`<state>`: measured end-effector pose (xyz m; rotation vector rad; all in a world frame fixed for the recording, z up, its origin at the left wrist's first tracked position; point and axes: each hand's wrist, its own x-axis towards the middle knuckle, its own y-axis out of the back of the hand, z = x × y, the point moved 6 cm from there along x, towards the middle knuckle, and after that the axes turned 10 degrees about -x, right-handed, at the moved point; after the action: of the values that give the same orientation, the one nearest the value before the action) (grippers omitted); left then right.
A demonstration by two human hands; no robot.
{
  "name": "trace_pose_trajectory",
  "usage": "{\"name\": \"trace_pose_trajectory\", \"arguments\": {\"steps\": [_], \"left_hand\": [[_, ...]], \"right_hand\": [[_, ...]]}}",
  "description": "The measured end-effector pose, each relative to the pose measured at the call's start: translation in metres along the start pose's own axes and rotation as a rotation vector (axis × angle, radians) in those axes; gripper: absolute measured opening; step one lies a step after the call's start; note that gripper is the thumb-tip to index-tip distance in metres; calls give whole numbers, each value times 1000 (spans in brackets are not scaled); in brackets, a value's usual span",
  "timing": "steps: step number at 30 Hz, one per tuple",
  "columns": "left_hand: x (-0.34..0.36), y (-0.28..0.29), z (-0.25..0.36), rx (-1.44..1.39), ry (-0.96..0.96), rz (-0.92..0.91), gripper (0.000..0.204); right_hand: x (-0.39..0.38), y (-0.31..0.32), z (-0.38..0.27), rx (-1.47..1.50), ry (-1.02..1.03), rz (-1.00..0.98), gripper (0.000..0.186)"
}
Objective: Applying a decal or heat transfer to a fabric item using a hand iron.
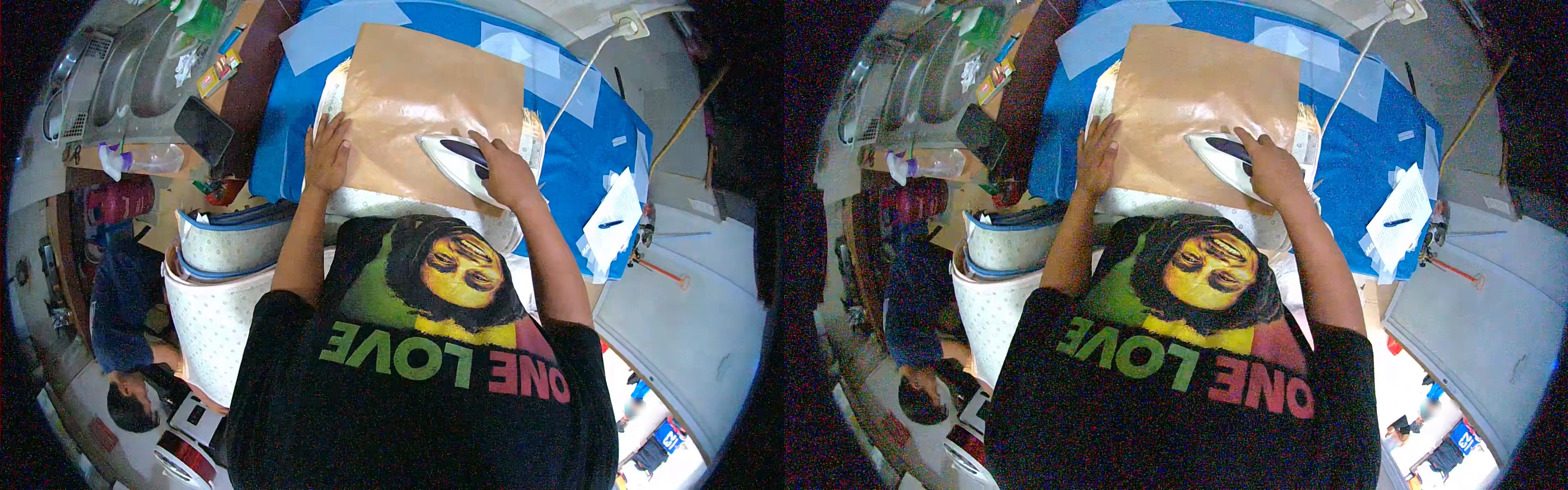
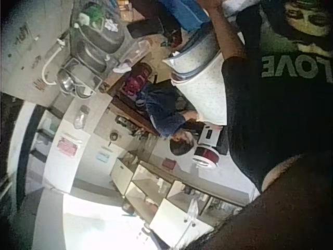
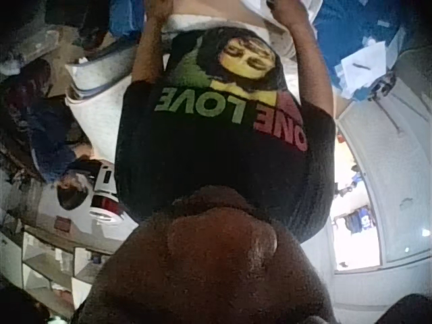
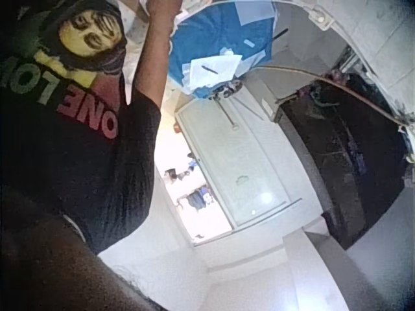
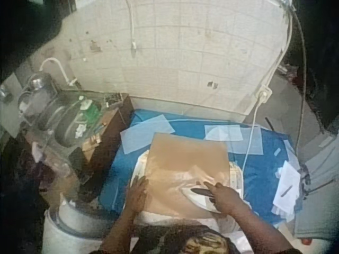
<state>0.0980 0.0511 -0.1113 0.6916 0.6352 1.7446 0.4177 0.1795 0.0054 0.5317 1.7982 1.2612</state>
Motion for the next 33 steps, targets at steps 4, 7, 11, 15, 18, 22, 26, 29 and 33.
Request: {"name": "trace_pose_trajectory", "arguments": {"steps": [4, 7, 11, 15, 18, 22, 26, 29, 33], "left_hand": [[-2, -3, -3, 56, -21, 1, 50], [-2, -2, 0, 37, -28, 15, 50], [-2, -2, -1, 48, -25, 15, 51], [-1, -1, 0, 36, -5, -7, 51], [1, -3, -1, 15, -14, -12, 51], [1, -5, -5, 54, -1, -18, 51], [-1, -5, -8, 55, -20, -8, 52], [-5, 0, 1, 88, 17, 2, 55], [-24, 6, 33, 250, 30, 7, 58]], "right_hand": [[0, 2, -2, -47, 29, -53, 81], [0, 2, -2, -40, 36, -73, 79], [-4, 6, -4, -10, 37, 1, 82], [-9, 17, -12, -13, 49, 8, 55], [-2, 8, -4, 8, 117, 88, 47], [-1, 5, -4, -3, 154, 156, 45], [8, 5, 1, 57, 117, 56, 45], [14, 3, 4, 109, 89, -29, 46], [13, 11, -22, 9, 169, -48, 47]]}}
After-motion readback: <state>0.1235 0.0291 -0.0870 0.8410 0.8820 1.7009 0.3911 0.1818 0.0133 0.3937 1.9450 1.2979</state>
